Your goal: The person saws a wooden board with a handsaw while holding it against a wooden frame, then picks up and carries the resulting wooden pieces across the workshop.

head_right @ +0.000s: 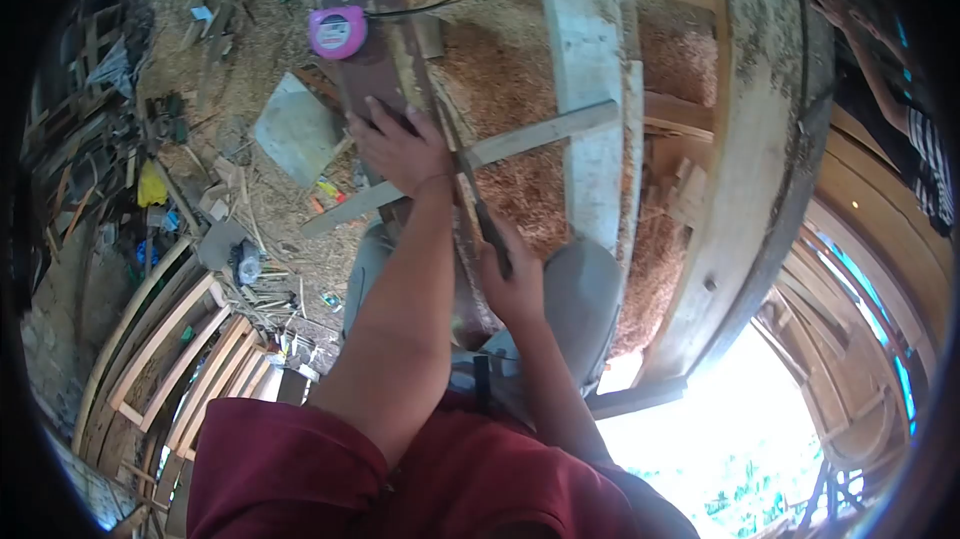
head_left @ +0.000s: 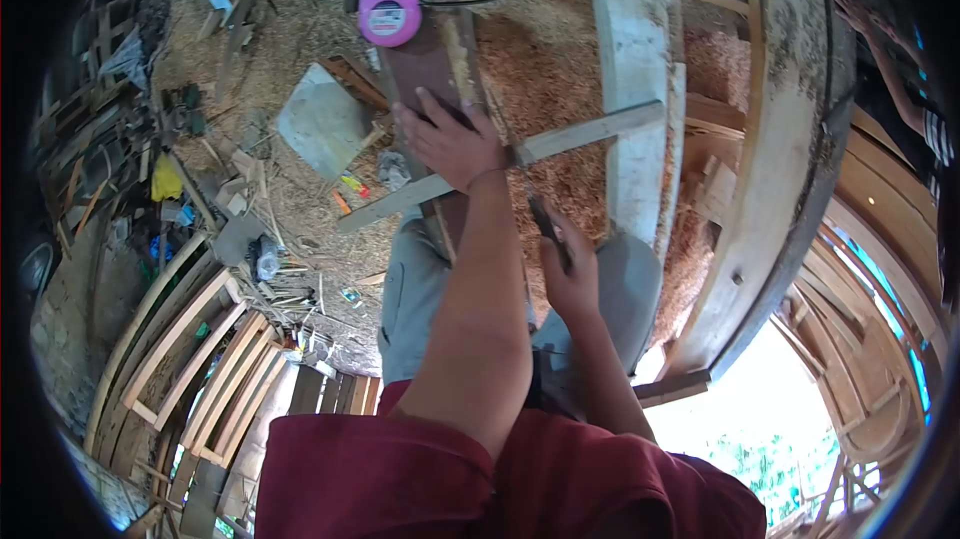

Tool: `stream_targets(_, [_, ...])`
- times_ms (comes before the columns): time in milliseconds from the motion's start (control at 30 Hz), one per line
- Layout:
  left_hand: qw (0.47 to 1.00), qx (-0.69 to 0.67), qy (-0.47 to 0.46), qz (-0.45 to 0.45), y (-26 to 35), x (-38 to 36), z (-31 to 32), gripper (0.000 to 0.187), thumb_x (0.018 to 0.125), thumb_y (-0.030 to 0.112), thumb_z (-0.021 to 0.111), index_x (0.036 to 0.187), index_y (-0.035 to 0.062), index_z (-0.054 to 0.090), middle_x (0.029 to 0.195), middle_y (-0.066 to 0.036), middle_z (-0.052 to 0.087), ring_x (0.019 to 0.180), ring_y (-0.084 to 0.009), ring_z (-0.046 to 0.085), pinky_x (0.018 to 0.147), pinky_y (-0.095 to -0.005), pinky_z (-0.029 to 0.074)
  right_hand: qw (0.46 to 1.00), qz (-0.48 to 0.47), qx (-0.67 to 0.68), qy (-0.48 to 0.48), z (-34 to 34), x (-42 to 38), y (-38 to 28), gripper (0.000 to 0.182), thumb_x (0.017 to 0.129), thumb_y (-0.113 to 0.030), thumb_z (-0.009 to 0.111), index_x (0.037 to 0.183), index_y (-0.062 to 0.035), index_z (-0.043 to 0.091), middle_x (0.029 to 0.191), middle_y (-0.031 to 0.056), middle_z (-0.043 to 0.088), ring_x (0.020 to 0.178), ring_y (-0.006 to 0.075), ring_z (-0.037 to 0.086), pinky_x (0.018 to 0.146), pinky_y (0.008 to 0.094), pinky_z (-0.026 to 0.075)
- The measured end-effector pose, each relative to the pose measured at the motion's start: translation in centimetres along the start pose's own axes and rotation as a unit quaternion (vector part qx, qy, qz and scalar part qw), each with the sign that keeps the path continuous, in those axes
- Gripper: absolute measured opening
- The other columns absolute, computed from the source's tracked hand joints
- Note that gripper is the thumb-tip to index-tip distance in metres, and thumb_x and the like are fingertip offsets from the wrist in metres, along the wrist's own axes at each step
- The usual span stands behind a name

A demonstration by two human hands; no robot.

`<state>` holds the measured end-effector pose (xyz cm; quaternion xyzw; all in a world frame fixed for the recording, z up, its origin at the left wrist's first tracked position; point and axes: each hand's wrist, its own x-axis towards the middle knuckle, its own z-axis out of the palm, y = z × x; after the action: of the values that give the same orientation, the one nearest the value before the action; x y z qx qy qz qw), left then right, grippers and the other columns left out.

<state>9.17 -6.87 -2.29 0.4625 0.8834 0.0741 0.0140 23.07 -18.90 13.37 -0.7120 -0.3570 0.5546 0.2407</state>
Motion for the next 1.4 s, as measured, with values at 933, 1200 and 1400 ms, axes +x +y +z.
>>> stream_targets(933, [1.0, -0.007, 0.016, -0.002, 0.1, -0.9, -0.2, 0.073, 0.099, 0.043, 0.06, 0.161, 0.0086, 0.043, 0.168, -0.028, 0.033, 0.155, -0.0464, 0.034, 0.124, -0.0614, 0.03, 0.996, -0.052, -0.069, 0.01, -2.4, -6.3, 1.5, 0.047, 0.101, -0.005, 0.059, 0.148, -0.0036, 0.06, 0.121, 0.0223, 0.076, 0.098, 0.0205, 0.077, 0.085, 0.0355, 0.058])
stream_targets(1200, [1.0, -0.005, 0.02, 0.002, 0.2, -1.1, -0.1, 0.073, 0.099, 0.043, 0.06, 0.161, 0.0073, 0.044, 0.167, -0.029, 0.034, 0.154, -0.047, 0.035, 0.124, -0.0604, 0.031, 0.999, -0.038, -0.013, 0.011, -2.1, -6.3, 1.8, 0.049, 0.099, 0.0, 0.058, 0.147, -0.0043, 0.06, 0.137, 0.0219, 0.07, 0.121, 0.0261, 0.073, 0.097, 0.0375, 0.057])
stream_targets(1400, [1.0, 0.009, 0.026, 0.007, 0.4, -0.9, -0.2, 0.075, 0.1, 0.047, 0.059, 0.161, 0.0074, 0.043, 0.167, -0.03, 0.034, 0.154, -0.0471, 0.035, 0.124, -0.0604, 0.032, 0.998, 0.055, 0.006, -0.029, -0.5, -0.8, -0.2, 0.051, 0.097, 0.0, 0.058, 0.147, -0.0067, 0.061, 0.135, 0.0225, 0.071, 0.126, 0.0312, 0.072, 0.103, 0.0391, 0.056])
